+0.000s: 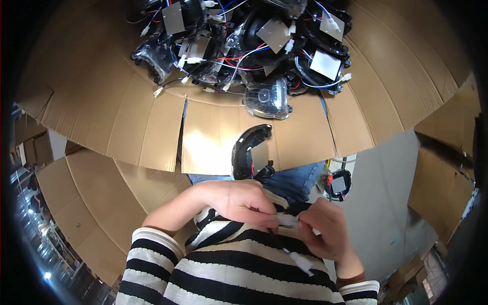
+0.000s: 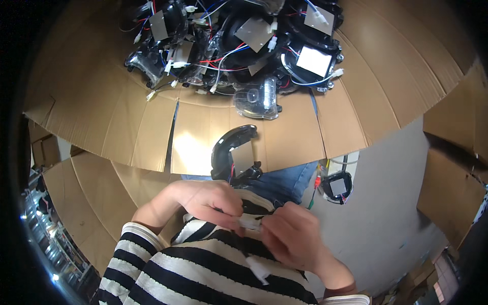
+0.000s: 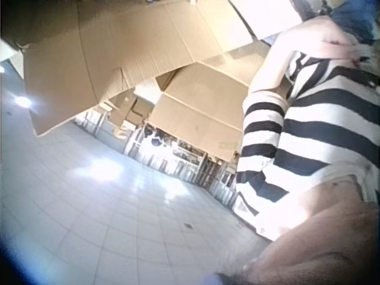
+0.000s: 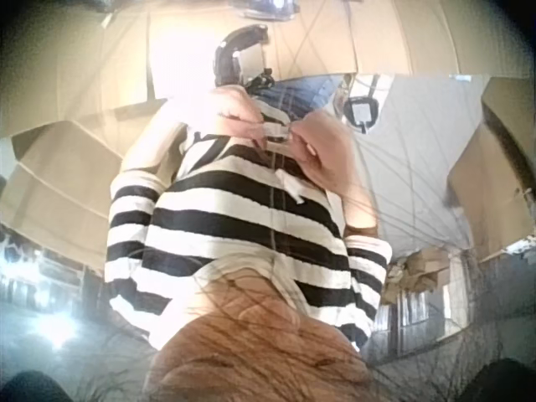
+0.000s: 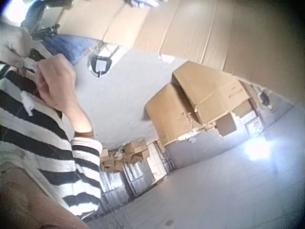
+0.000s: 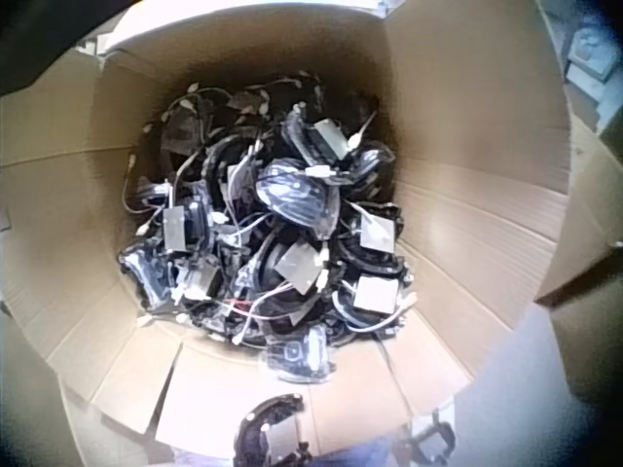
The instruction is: The person repeatedly picks up small black electronic components with attached wires from a large cardboard box, briefly handles them, and places them into a second empty cardboard box. The process is continuous and repetitive throughout the clip.
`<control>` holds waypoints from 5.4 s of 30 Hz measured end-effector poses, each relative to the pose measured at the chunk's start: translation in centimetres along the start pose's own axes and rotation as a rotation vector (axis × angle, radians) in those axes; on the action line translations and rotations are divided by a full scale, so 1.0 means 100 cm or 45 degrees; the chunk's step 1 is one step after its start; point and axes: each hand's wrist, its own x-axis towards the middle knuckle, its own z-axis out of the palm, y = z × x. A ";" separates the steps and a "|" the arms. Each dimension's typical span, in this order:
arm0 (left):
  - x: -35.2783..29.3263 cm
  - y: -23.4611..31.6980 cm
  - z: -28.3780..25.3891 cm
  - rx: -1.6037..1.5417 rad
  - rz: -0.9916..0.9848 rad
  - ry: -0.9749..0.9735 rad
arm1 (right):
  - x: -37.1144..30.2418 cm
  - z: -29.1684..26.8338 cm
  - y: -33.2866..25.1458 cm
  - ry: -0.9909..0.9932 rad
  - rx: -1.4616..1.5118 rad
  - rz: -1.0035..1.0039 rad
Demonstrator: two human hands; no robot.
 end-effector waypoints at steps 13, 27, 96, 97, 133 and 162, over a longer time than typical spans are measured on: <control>-0.021 0.006 0.005 -0.240 0.116 0.637 | -0.019 -0.031 -0.007 0.110 0.443 0.421; -0.037 0.013 0.011 0.014 -0.060 0.881 | 0.019 -0.035 -0.018 0.069 0.263 0.068; -0.076 0.043 0.004 -0.259 -0.218 1.082 | 0.021 -0.021 0.000 0.307 0.534 0.544; -0.075 0.046 0.005 -0.262 -0.225 1.120 | 0.021 -0.018 -0.001 0.299 0.583 0.538; -0.038 0.022 0.021 0.437 -0.111 0.679 | 0.020 0.004 -0.016 0.039 0.018 0.087; -0.024 0.007 0.018 0.050 0.048 0.471 | 0.022 0.001 -0.015 -0.151 0.298 0.370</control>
